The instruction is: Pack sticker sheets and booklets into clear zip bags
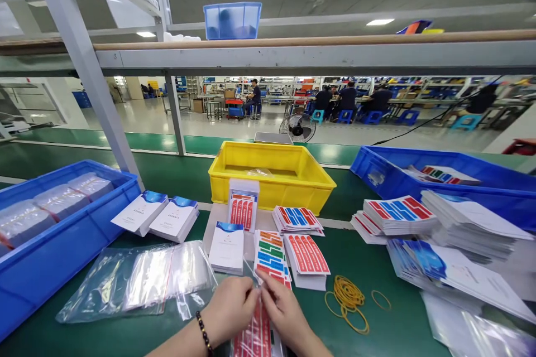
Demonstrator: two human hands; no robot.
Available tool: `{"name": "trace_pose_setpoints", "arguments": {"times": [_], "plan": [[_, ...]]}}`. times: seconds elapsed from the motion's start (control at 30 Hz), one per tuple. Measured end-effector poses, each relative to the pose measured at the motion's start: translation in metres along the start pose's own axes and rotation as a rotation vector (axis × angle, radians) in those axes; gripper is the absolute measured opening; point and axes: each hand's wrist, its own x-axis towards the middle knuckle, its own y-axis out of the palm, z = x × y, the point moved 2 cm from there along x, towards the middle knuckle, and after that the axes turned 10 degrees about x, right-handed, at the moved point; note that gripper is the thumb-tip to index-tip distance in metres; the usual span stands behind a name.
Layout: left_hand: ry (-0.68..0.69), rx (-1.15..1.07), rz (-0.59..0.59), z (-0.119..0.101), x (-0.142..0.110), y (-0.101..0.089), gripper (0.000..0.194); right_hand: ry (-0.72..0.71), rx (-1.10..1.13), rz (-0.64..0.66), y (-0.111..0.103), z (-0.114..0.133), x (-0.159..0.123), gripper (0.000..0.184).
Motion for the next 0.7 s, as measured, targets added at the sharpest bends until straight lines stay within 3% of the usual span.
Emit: {"name": "trace_pose_setpoints", "arguments": {"times": [0.1,0.2,0.4,0.57,0.7], "plan": [[-0.112,-0.416,-0.017,0.005,0.012,0.012,0.034,-0.249,-0.295,-0.019,-0.004,0.003,-0.001,0.032],[-0.202,-0.666,-0.014,0.013,0.019,0.024,0.035,-0.369,-0.449,-0.040,-0.003,0.005,-0.003,0.035],[-0.198,-0.712,-0.044,0.019,0.019,0.030,0.027,-0.293,-0.425,0.036,0.000,0.009,-0.003,0.035],[-0.184,-0.763,0.035,0.017,0.017,0.028,0.045,-0.449,-0.607,-0.011,0.005,0.001,-0.006,0.041],[-0.214,-0.762,0.055,0.022,0.016,0.029,0.040,-0.447,-0.680,0.009,0.011,-0.002,-0.010,0.050]]}}
